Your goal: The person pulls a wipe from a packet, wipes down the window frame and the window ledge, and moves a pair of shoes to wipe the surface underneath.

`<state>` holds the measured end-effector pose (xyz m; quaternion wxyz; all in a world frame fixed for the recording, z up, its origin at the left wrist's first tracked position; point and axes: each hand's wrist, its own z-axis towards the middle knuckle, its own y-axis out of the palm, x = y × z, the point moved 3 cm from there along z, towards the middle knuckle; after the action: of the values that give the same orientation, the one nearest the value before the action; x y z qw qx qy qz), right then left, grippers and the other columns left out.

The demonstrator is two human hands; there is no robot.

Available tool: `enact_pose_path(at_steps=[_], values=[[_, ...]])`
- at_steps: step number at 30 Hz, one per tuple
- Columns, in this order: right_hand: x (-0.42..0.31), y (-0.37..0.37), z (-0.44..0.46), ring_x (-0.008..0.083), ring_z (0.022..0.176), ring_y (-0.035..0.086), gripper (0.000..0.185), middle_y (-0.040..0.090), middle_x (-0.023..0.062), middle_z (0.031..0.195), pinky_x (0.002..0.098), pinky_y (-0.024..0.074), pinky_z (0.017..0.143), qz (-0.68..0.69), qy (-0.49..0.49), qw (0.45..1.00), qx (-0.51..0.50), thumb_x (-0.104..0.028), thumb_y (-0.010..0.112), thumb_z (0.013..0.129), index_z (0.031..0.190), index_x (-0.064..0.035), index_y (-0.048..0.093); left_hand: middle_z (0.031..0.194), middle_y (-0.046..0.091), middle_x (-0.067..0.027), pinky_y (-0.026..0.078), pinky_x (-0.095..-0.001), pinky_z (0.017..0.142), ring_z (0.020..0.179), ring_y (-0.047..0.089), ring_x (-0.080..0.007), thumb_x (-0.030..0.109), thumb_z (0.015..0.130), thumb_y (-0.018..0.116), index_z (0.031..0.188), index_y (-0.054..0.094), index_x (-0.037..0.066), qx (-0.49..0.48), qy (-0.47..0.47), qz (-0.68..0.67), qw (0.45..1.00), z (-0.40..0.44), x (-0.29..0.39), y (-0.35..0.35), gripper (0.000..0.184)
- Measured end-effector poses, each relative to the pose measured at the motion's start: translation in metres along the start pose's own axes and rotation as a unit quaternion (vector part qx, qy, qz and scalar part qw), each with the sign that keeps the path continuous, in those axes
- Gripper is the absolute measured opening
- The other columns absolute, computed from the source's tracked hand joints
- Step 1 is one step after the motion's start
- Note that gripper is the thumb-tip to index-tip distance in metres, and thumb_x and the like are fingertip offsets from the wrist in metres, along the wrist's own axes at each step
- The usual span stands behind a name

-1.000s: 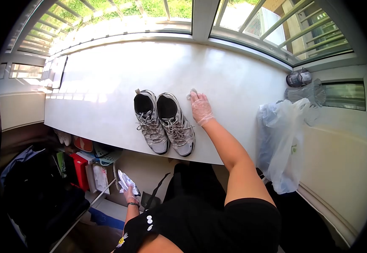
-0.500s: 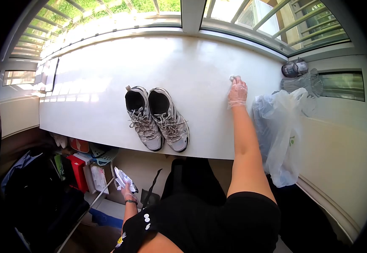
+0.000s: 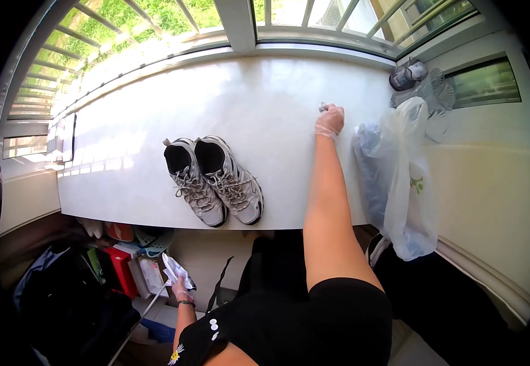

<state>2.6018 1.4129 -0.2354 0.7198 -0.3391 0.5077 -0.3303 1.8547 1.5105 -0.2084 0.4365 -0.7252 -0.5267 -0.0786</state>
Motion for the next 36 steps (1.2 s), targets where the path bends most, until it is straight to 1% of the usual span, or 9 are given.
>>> enact_pose_path(at_steps=[3,6,14,16,22,27,29,31,36], values=[[-0.087,0.038,-0.046,0.0267,0.080,0.061,0.010,0.063,0.0083,0.088,0.0366,0.0510,0.074,0.041,-0.243,0.962,-0.114,-0.010,0.056,0.079,0.078,-0.0113,0.066,0.102,0.062,-0.0074,0.048,-0.0323,0.071,0.082,0.060,-0.0187,0.016,0.078,0.068,0.121,0.054,0.000,-0.007,-0.009,-0.002,1.000,0.004,-0.015,0.009,0.048],[-0.068,0.019,-0.047,0.0247,0.079,0.060,0.010,0.064,0.0047,0.084,0.0348,0.0502,0.073,0.139,-0.344,0.912,-0.173,-0.006,0.056,0.075,0.074,-0.0114,0.064,0.101,0.061,-0.0063,0.047,-0.0321,0.072,0.082,0.059,-0.0181,0.016,0.080,0.067,0.122,0.054,0.001,-0.026,-0.016,-0.019,0.999,-0.009,-0.011,0.013,0.047],[0.088,-0.127,-0.126,0.0279,0.077,0.060,0.009,0.061,0.0078,0.079,0.0384,0.0492,0.065,0.021,-0.193,0.968,-0.157,-0.003,0.058,0.074,0.077,-0.0114,0.060,0.107,0.060,-0.0094,0.048,-0.0328,0.076,0.086,0.059,-0.0196,0.015,0.078,0.070,0.123,0.050,0.000,-0.050,-0.014,-0.026,0.998,-0.017,-0.012,0.011,0.052],[0.064,-0.145,-0.184,0.0267,0.074,0.059,0.010,0.061,0.0066,0.079,0.0374,0.0487,0.067,-0.023,-0.188,0.973,-0.129,-0.002,0.057,0.074,0.077,-0.0111,0.060,0.102,0.061,-0.0078,0.049,-0.0328,0.071,0.082,0.061,-0.0193,0.015,0.077,0.068,0.121,0.052,-0.001,-0.043,-0.009,0.006,0.999,-0.009,-0.021,0.007,0.049],[-0.053,-0.136,-0.317,0.0329,0.079,0.056,0.016,0.054,0.0132,0.078,0.0397,0.0471,0.069,0.149,-0.320,0.879,-0.321,0.001,0.051,0.071,0.083,-0.0063,0.056,0.111,0.061,-0.0113,0.047,-0.0316,0.082,0.092,0.061,-0.0212,0.014,0.077,0.068,0.124,0.049,-0.001,-0.040,0.035,-0.014,0.998,-0.013,-0.004,-0.006,0.053],[-0.130,-0.142,-0.258,0.0336,0.076,0.056,0.023,0.055,0.0140,0.079,0.0419,0.0455,0.062,0.232,-0.236,0.900,-0.283,0.004,0.046,0.071,0.087,-0.0066,0.058,0.112,0.060,-0.0114,0.047,-0.0328,0.083,0.094,0.060,-0.0214,0.014,0.076,0.068,0.125,0.049,-0.001,-0.034,0.043,-0.083,0.995,-0.016,-0.005,-0.027,0.055],[-0.167,-0.128,-0.219,0.0330,0.078,0.056,0.023,0.056,0.0132,0.080,0.0414,0.0456,0.065,0.225,-0.299,0.884,-0.282,0.002,0.045,0.074,0.088,-0.0080,0.059,0.112,0.060,-0.0118,0.046,-0.0330,0.084,0.095,0.060,-0.0216,0.015,0.075,0.069,0.125,0.048,-0.001,0.004,0.035,-0.083,0.996,-0.024,-0.011,-0.034,0.056],[-0.215,-0.113,-0.199,0.0321,0.082,0.057,0.020,0.059,0.0108,0.082,0.0414,0.0462,0.074,0.198,-0.385,0.877,-0.210,-0.005,0.046,0.079,0.095,-0.0092,0.058,0.112,0.059,-0.0139,0.048,-0.0342,0.079,0.091,0.061,-0.0229,0.013,0.075,0.068,0.126,0.045,-0.003,-0.002,0.002,-0.114,0.993,-0.019,-0.045,-0.046,0.058],[-0.274,-0.063,-0.197,0.0294,0.104,0.053,0.062,0.058,0.0125,0.110,0.0378,0.0438,0.088,-0.160,-0.476,0.778,-0.377,-0.038,0.065,0.079,0.136,-0.0272,0.045,0.107,0.060,-0.0131,0.049,-0.0371,0.078,0.087,0.061,-0.0262,0.010,0.072,0.070,0.122,0.049,-0.003,0.068,-0.076,-0.041,0.994,-0.032,-0.109,-0.089,0.056]])
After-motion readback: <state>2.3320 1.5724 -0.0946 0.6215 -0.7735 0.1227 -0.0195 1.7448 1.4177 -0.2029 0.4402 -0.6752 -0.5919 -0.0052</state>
